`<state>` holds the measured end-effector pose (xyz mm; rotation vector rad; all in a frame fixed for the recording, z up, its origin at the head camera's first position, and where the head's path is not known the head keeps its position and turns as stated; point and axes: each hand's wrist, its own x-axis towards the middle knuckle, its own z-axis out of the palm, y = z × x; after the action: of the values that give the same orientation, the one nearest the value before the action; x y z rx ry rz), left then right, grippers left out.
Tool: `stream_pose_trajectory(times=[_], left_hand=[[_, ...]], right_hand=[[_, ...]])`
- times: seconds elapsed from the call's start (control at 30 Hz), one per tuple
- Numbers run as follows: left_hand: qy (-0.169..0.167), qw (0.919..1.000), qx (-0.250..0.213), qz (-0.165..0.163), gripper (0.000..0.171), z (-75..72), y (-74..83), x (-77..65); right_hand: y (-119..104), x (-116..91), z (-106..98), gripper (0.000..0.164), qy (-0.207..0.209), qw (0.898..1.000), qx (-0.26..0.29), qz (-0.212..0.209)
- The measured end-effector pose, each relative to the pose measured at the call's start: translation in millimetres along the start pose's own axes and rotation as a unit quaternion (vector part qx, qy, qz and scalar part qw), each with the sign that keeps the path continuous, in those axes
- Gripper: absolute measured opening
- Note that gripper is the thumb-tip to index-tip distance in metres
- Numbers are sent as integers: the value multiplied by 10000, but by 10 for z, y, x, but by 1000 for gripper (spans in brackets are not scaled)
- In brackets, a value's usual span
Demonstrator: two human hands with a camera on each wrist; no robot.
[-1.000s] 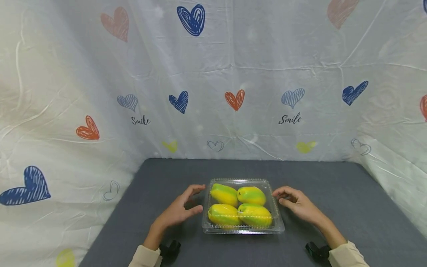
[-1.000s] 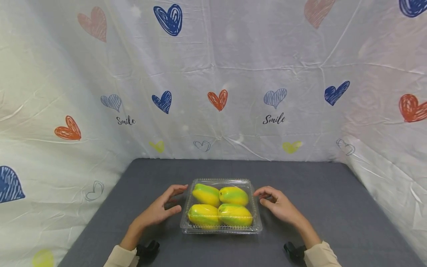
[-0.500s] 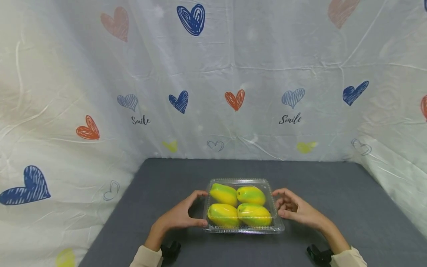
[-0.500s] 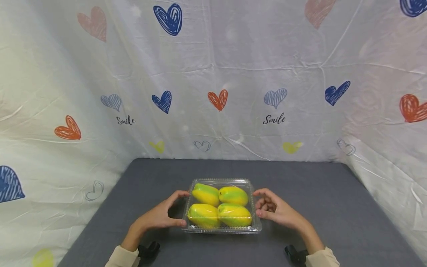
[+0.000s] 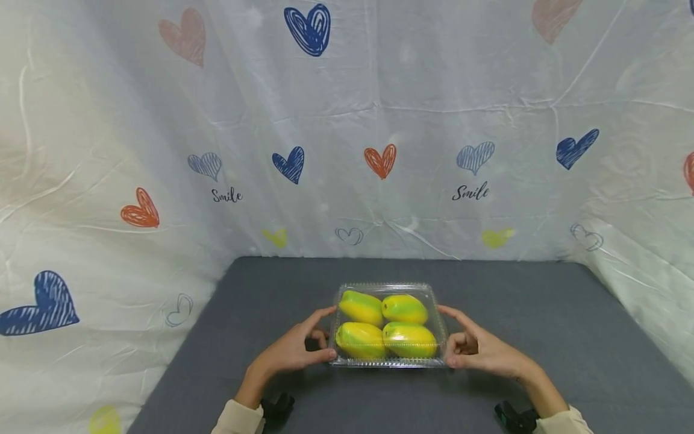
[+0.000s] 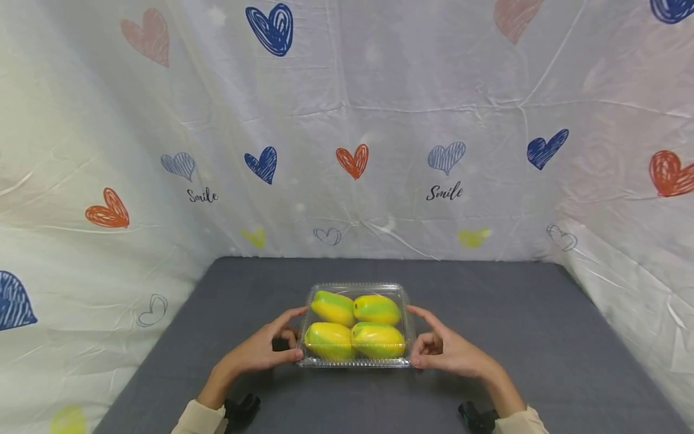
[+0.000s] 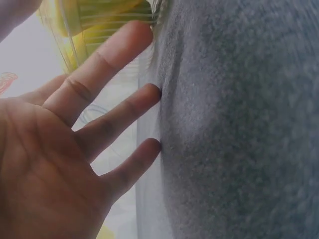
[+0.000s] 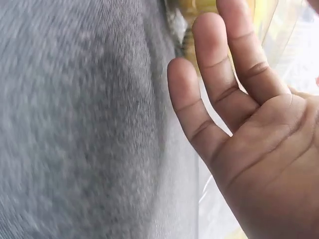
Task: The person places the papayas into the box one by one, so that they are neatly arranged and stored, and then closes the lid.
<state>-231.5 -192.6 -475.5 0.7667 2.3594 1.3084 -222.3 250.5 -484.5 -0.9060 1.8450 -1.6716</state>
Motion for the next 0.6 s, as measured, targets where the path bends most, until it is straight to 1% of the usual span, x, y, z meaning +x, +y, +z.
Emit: stream_pose_trajectory(times=[0.13,0.23,0.43,0.5,0.6], left_hand=[[-3,10000,-28,62,77,13,-30,22],[11,9999,-84,144,76,20,-53,28],[13,9993,-136,346,83,50,-80,30],[-28,9990,-225,394,85,60,-89,37],[-132,9973,-559,461,87,75,-106,54]], right_hand=[[-25,-1,27,90,-37,10000,64,19],[-33,5,42,89,-79,9997,223,-75],[-12,10,63,88,-131,9987,483,-115],[-4,14,66,88,-123,9987,491,-72],[-3,23,77,88,-81,9989,455,-2]])
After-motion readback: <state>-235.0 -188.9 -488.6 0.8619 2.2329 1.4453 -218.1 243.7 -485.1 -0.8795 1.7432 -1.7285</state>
